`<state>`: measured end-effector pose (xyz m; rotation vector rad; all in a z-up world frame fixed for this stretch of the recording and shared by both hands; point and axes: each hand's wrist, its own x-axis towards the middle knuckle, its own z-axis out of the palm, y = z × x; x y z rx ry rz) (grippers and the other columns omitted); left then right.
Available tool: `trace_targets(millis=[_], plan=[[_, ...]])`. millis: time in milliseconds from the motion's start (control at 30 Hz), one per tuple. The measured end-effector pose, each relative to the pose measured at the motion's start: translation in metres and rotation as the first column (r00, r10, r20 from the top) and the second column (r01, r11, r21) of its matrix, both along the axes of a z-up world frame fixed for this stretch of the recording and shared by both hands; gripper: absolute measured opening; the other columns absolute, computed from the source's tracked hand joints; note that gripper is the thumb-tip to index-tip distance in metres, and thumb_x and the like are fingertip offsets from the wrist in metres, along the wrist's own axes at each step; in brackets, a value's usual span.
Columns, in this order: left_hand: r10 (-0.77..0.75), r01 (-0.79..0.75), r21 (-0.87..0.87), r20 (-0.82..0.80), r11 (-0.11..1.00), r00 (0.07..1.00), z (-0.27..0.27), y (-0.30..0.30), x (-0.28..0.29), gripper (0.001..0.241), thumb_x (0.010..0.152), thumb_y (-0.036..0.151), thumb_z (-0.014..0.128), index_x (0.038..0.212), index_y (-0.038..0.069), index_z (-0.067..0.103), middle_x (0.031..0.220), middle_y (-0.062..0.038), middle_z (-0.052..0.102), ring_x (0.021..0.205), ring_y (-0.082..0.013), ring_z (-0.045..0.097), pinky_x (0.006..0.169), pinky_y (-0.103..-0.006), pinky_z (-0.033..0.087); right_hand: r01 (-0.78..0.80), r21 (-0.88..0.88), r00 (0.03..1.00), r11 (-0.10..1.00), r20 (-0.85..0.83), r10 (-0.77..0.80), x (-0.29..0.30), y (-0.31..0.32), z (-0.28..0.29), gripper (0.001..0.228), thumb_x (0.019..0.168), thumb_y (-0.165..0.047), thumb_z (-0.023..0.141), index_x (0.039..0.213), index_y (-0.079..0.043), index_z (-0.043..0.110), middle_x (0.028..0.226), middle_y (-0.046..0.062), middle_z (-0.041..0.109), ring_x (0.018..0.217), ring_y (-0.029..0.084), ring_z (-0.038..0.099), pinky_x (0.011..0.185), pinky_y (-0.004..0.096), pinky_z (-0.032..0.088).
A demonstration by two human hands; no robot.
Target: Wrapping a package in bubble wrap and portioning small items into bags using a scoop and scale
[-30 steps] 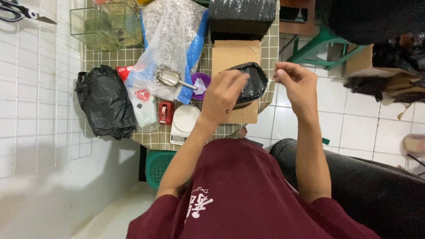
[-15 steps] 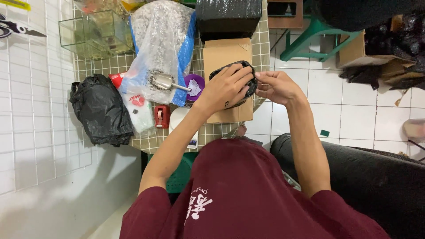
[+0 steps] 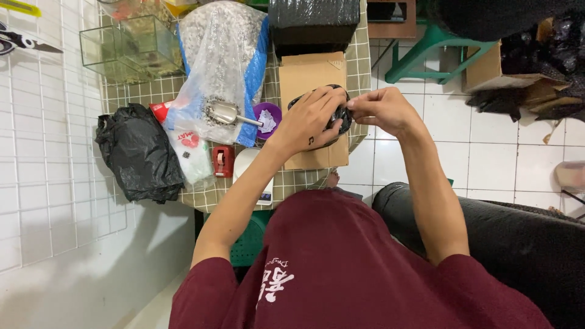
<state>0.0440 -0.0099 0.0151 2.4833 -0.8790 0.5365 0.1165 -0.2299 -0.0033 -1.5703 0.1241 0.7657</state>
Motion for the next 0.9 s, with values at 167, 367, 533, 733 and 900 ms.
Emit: trace_targets(millis=[167, 367, 533, 733, 900], plan=[[-0.007, 0.007, 0.002, -0.003, 1.000, 1.000, 0.002, 0.001, 0.004, 0.026, 0.095, 0.023, 0.062, 0.115, 0.009, 0.055, 0.118, -0.008, 0.061, 0.116, -0.0235, 0.054, 0.090, -0.0320, 0.047, -0.020, -0.042, 0.999, 0.999, 0.027, 0.021, 0.011, -0.002, -0.001, 0.016, 0.086, -0.007, 0.081, 0.096, 0.003, 0.075, 0.078, 0.015, 0.071, 0.068, 0.018, 0.073, 0.068, 0.033, 0.065], [-0.042, 0.042, -0.009, -0.020, 0.999, 0.999, -0.002, 0.001, 0.008, 0.027, 0.092, 0.019, 0.065, 0.115, 0.006, 0.057, 0.118, -0.011, 0.062, 0.115, -0.0260, 0.055, 0.091, -0.0342, 0.049, -0.022, -0.327, 0.954, 0.945, 0.277, 0.118, 0.006, 0.013, 0.011, 0.013, 0.077, -0.009, 0.081, 0.084, 0.000, 0.076, 0.060, 0.013, 0.063, 0.056, 0.016, 0.064, 0.056, 0.031, 0.058], [-0.068, 0.067, -0.027, -0.026, 0.997, 0.997, -0.003, -0.001, 0.009, 0.025, 0.092, 0.018, 0.067, 0.111, 0.005, 0.058, 0.117, -0.013, 0.062, 0.115, -0.0282, 0.056, 0.092, -0.0356, 0.050, -0.002, -0.609, 0.842, 0.793, 0.427, 0.330, 0.015, 0.011, -0.022, 0.005, 0.073, -0.022, 0.084, 0.073, -0.020, 0.080, 0.056, 0.005, 0.065, 0.054, 0.021, 0.065, 0.054, 0.035, 0.053], [-0.117, 0.106, -0.101, -0.114, 0.989, 0.987, 0.002, 0.005, 0.022, 0.015, 0.100, 0.009, 0.059, 0.111, 0.002, 0.066, 0.121, -0.013, 0.061, 0.102, -0.0293, 0.059, 0.091, -0.0378, 0.050, -0.009, -0.549, 0.799, 0.836, 0.498, 0.336, -0.001, 0.017, 0.018, 0.006, 0.082, -0.017, 0.084, 0.087, -0.014, 0.082, 0.068, 0.008, 0.072, 0.064, 0.024, 0.070, 0.059, 0.037, 0.056], [-0.146, 0.147, 0.013, -0.062, 0.989, 0.987, -0.014, 0.007, 0.045, 0.014, 0.097, 0.022, 0.066, 0.092, 0.009, 0.070, 0.115, -0.006, 0.062, 0.099, -0.0309, 0.056, 0.083, -0.0411, 0.050, -0.086, -0.169, 0.912, 0.982, 0.384, 0.146, -0.025, 0.013, 0.057, 0.024, 0.092, -0.004, 0.074, 0.114, 0.006, 0.073, 0.097, 0.029, 0.072, 0.091, 0.028, 0.070, 0.080, 0.046, 0.062]])
